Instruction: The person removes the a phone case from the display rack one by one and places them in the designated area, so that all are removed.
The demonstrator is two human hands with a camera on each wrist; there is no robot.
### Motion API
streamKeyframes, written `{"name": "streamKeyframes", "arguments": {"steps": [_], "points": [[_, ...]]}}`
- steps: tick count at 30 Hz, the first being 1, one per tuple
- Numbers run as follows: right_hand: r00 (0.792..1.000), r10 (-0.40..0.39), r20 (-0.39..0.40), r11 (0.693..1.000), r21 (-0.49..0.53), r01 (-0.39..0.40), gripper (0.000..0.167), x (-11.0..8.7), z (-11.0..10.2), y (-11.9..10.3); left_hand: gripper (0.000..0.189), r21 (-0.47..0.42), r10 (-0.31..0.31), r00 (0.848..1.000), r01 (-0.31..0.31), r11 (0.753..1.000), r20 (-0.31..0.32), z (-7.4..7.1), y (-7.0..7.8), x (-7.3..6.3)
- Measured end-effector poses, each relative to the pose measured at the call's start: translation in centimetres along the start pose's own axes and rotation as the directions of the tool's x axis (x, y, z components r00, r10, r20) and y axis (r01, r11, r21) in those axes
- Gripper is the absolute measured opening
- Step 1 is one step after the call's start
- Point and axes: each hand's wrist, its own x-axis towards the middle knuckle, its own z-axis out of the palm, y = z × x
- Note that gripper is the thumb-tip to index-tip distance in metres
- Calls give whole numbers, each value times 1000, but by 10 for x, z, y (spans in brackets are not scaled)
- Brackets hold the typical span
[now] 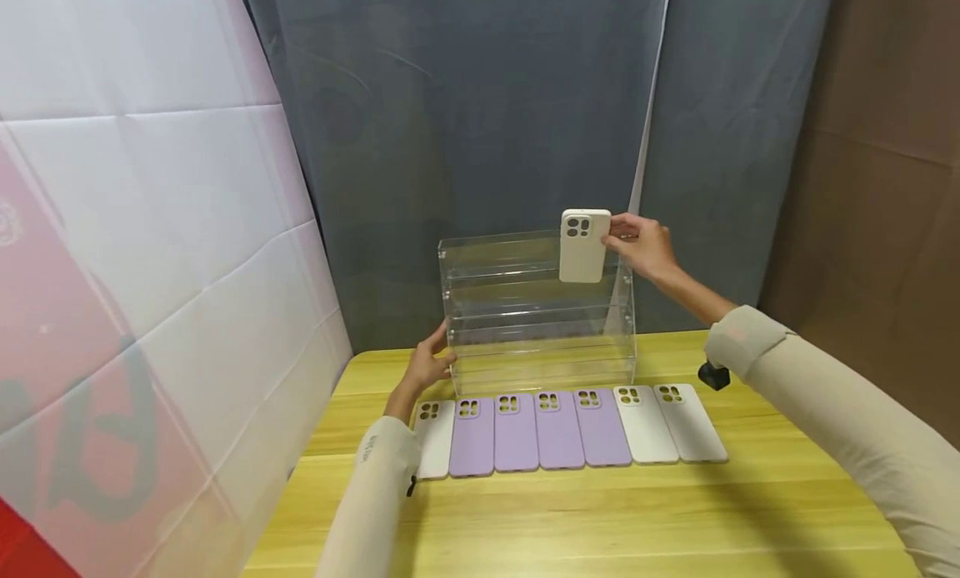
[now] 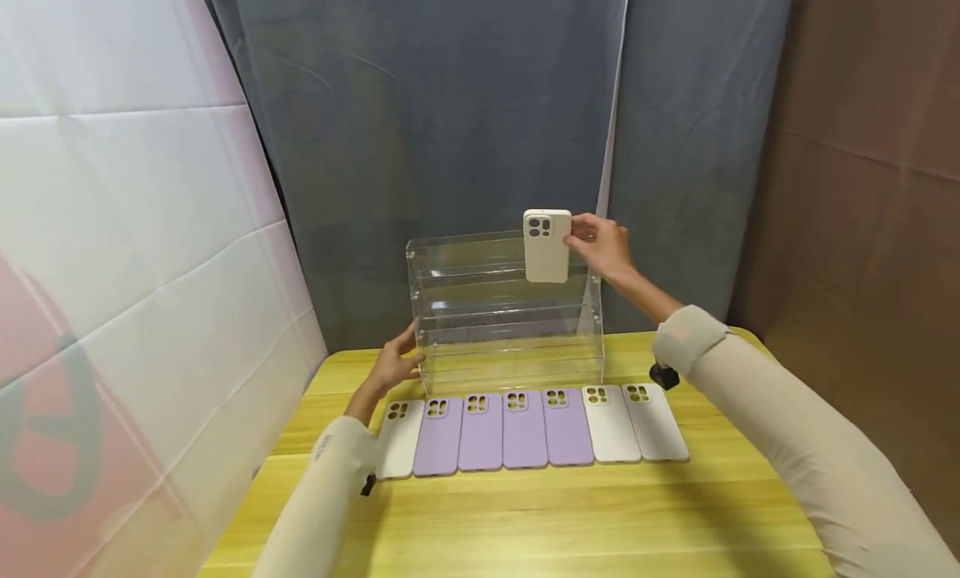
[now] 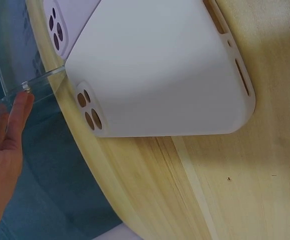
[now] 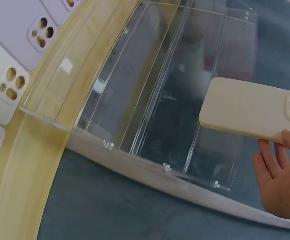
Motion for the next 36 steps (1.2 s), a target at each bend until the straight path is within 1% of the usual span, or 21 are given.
{"name": "streamKeyframes", "arguments": {"steps": [2,8,12,14,21,24,29,36], "points": [[1000,4,5,1000,-4,-4,37,-2,-4,3,78,-4,-3,1000,3,1000,3,-1,0,0],[1000,6,10,1000,-21,-6,40,-9,-19,10,77,-7,12,1000,-12,1000,24,-3,3,-2],[1000,7,13,999,-36,-7,41,-15,-29,16,75,1,24,999,-25,1000,27,-6,4,-1],[1000,16,20,999,-47,-15,43,-19,-34,20,75,8,21,999,-21,1000,29,-6,4,0],[999,34,34,995,-95,-31,45,-38,-51,39,77,13,-12,999,12,1000,37,-6,2,-1],[998,48,39,992,-118,-43,45,-47,-59,47,77,13,-10,999,9,1000,35,-6,3,-1],[996,52,67,987,-152,-41,47,-62,-71,62,76,8,5,1000,-5,1000,26,-7,5,0],[993,55,103,983,-182,-36,48,-79,-80,84,75,14,13,1000,-13,1000,18,-10,5,-2]]}}
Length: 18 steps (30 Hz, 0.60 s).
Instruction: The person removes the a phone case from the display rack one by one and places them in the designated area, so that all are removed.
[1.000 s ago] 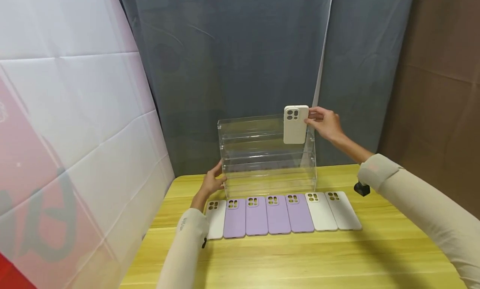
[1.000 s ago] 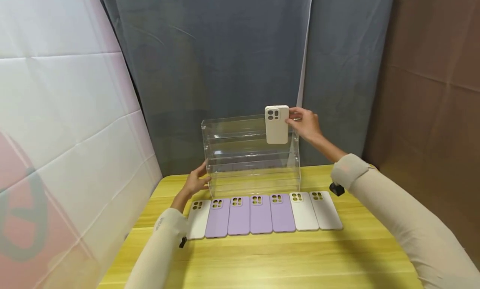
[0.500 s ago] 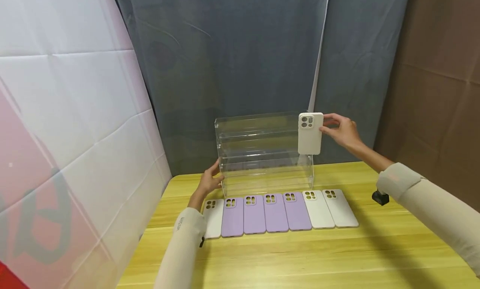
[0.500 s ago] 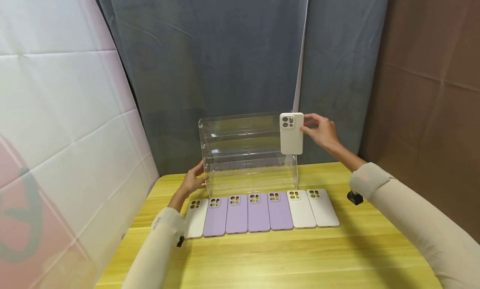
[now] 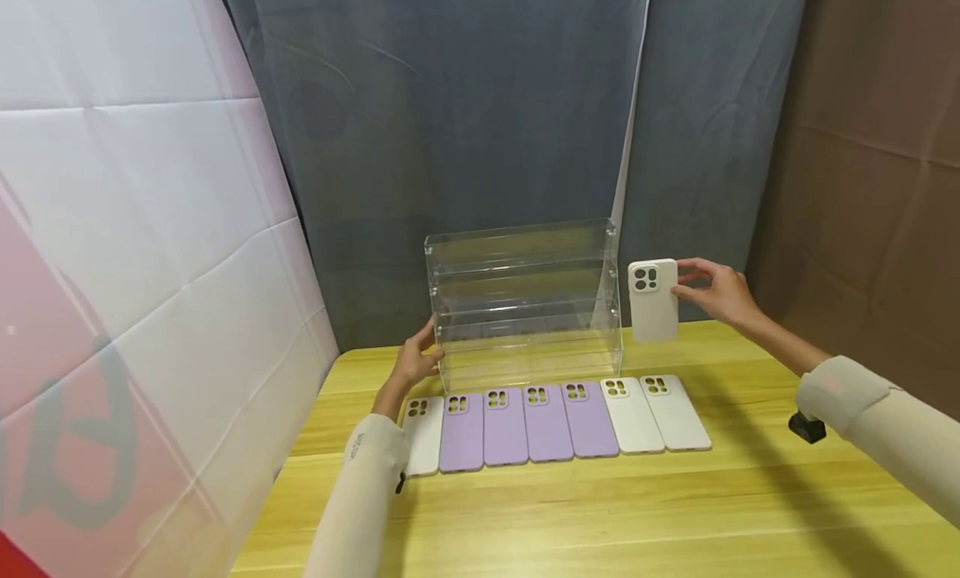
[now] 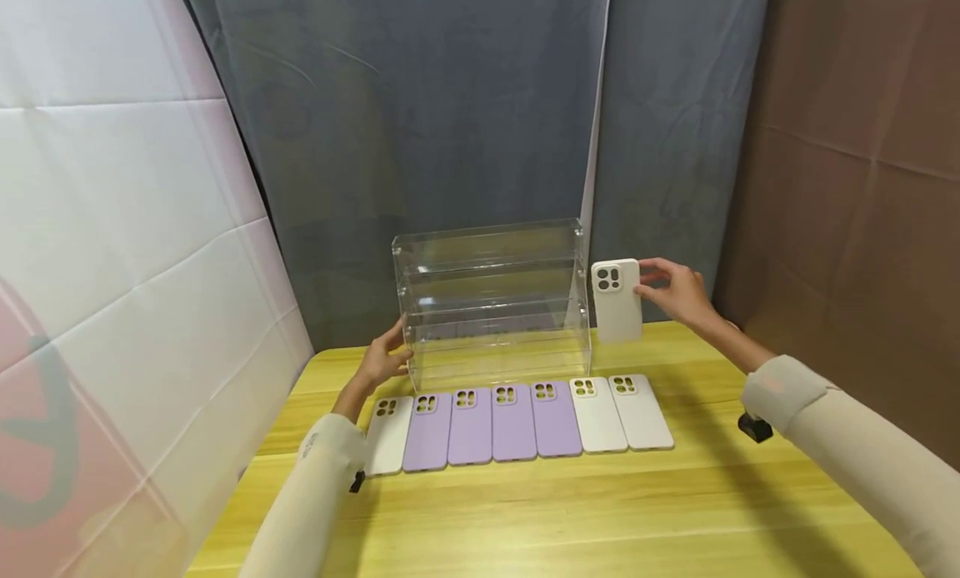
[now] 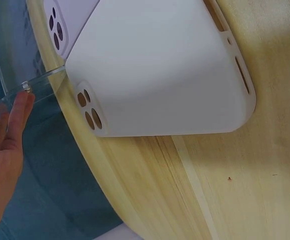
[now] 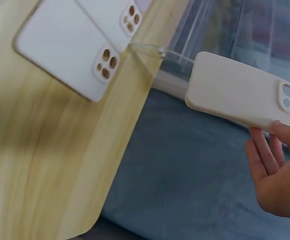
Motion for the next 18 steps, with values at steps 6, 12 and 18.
{"name": "streamKeyframes", "arguments": {"steps": [6,12,18], "points": [[999,18,36,1000,11,-18,49,-13,-4,18,75,-1,-3,1000,3,1000,2,-1,-1,-1],[995,59,82,998,24,-62,54,-27,-4,37,75,6,-7,1000,7,1000,1,-2,-1,0],[989,91,118,993,61,-98,58,-40,-6,56,77,-3,-21,1000,21,1000,9,-3,1,-2]]}}
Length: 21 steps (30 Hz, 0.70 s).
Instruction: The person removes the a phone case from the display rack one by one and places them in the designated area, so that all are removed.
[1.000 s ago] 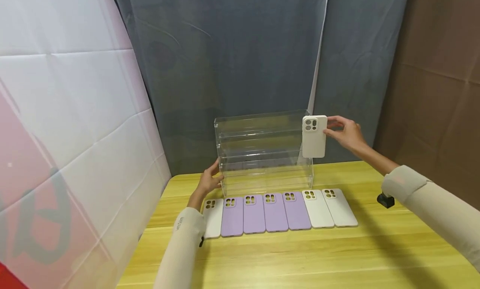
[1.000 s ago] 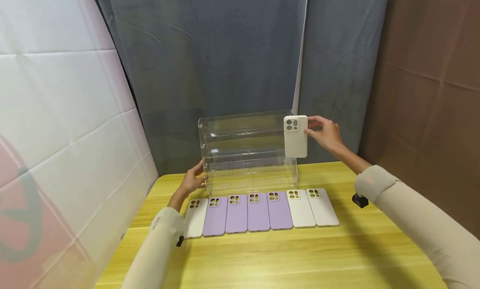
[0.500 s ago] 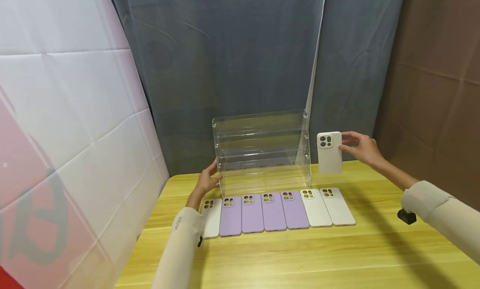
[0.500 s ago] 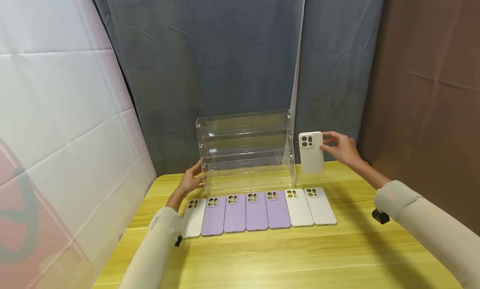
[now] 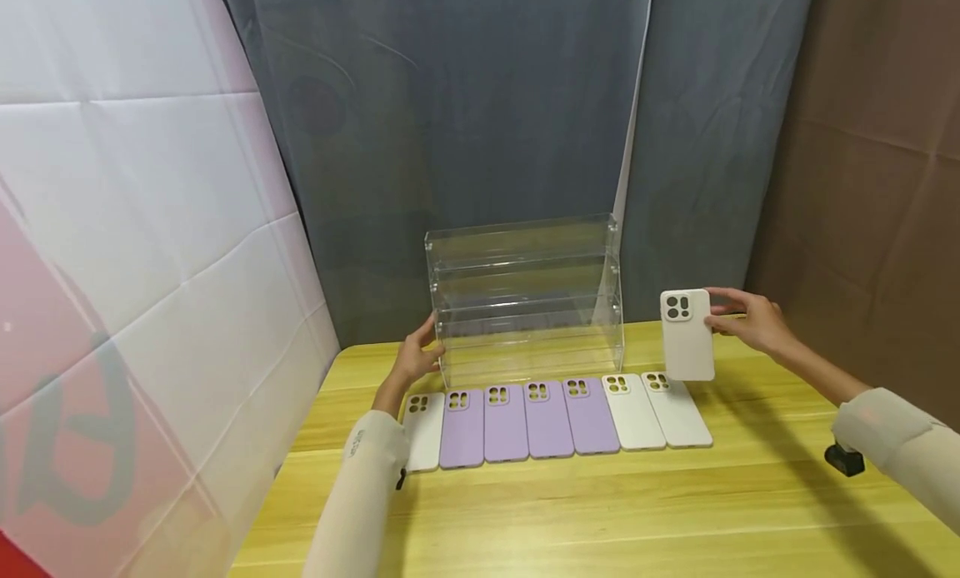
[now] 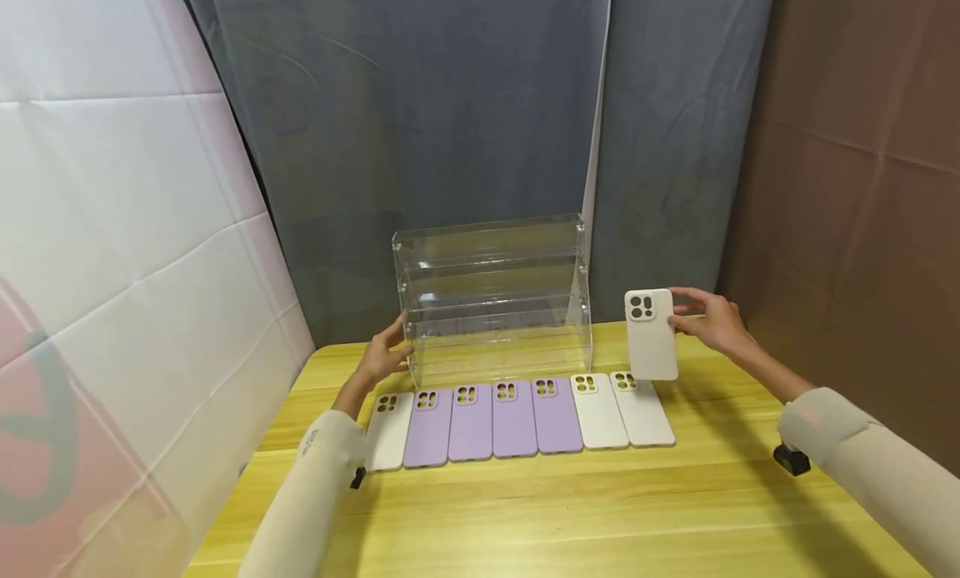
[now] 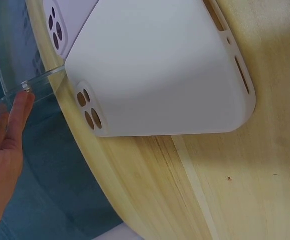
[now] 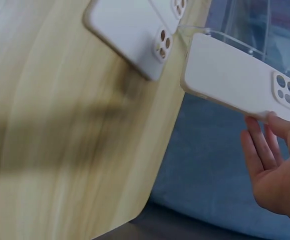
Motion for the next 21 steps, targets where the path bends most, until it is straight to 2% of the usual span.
{"name": "streamKeyframes", "arguments": {"steps": [10,16,21], "points": [[996,36,83,997,66,-41,61,-18,-1,26,80,-3,-2,1000,3,1000,19,-4,1,-5],[993,44,106,995,85,-53,60,-26,0,45,79,13,-8,1000,8,1000,9,-4,0,-5],[986,85,140,992,82,-97,62,-31,-2,58,79,10,-13,1000,13,1000,13,-4,-1,-5]]}}
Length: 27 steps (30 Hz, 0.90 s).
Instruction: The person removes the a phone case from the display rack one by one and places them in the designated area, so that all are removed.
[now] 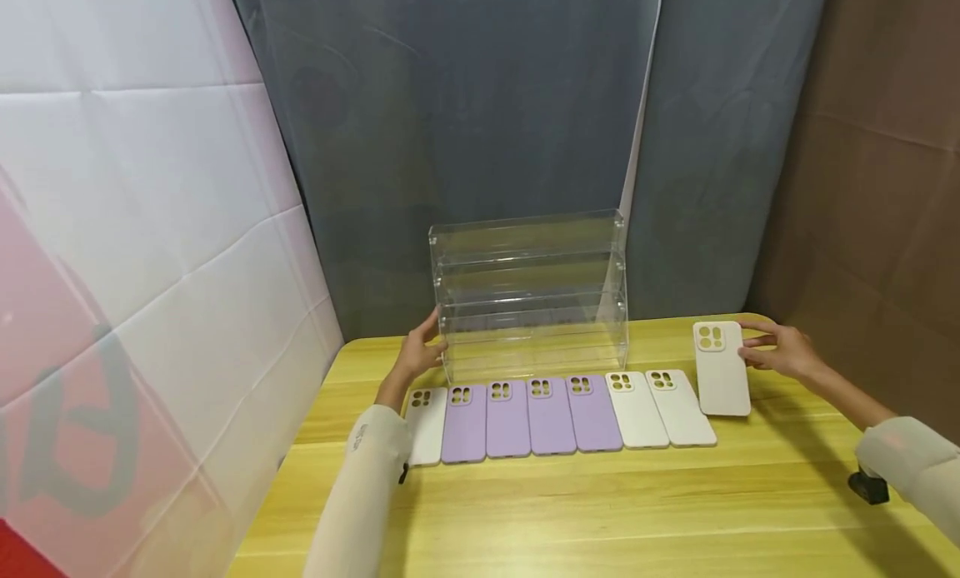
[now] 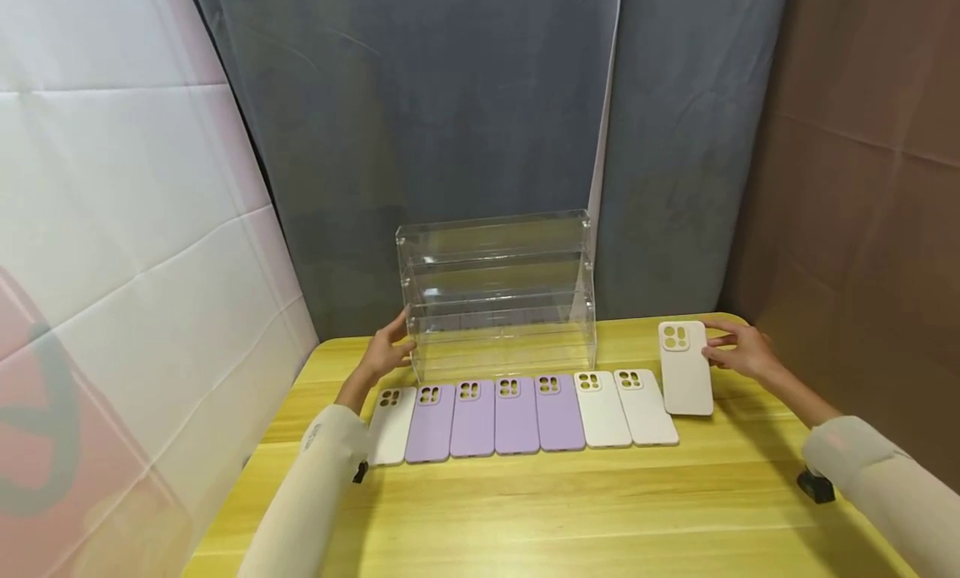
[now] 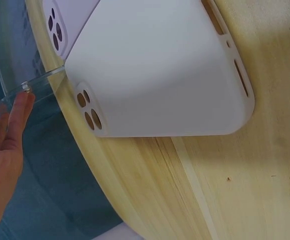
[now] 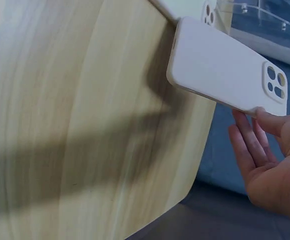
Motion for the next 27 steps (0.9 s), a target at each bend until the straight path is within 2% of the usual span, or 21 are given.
{"name": "streamKeyframes", "arguments": {"steps": [8,12,19,27], "points": [[994,87,66,994,56,-91,66,-4,-3,16,78,9,4,1000,-4,1000,1,0,0,2],[994,80,79,990,107,-88,64,-6,2,22,78,10,3,1000,-3,1000,-3,1,0,2],[998,52,22,991,125,-55,52,-12,16,31,77,-1,8,1000,-8,1000,-8,2,1,1],[995,90,31,991,94,-93,59,-13,29,39,77,4,15,1000,-15,1000,-14,1,2,0]]}}
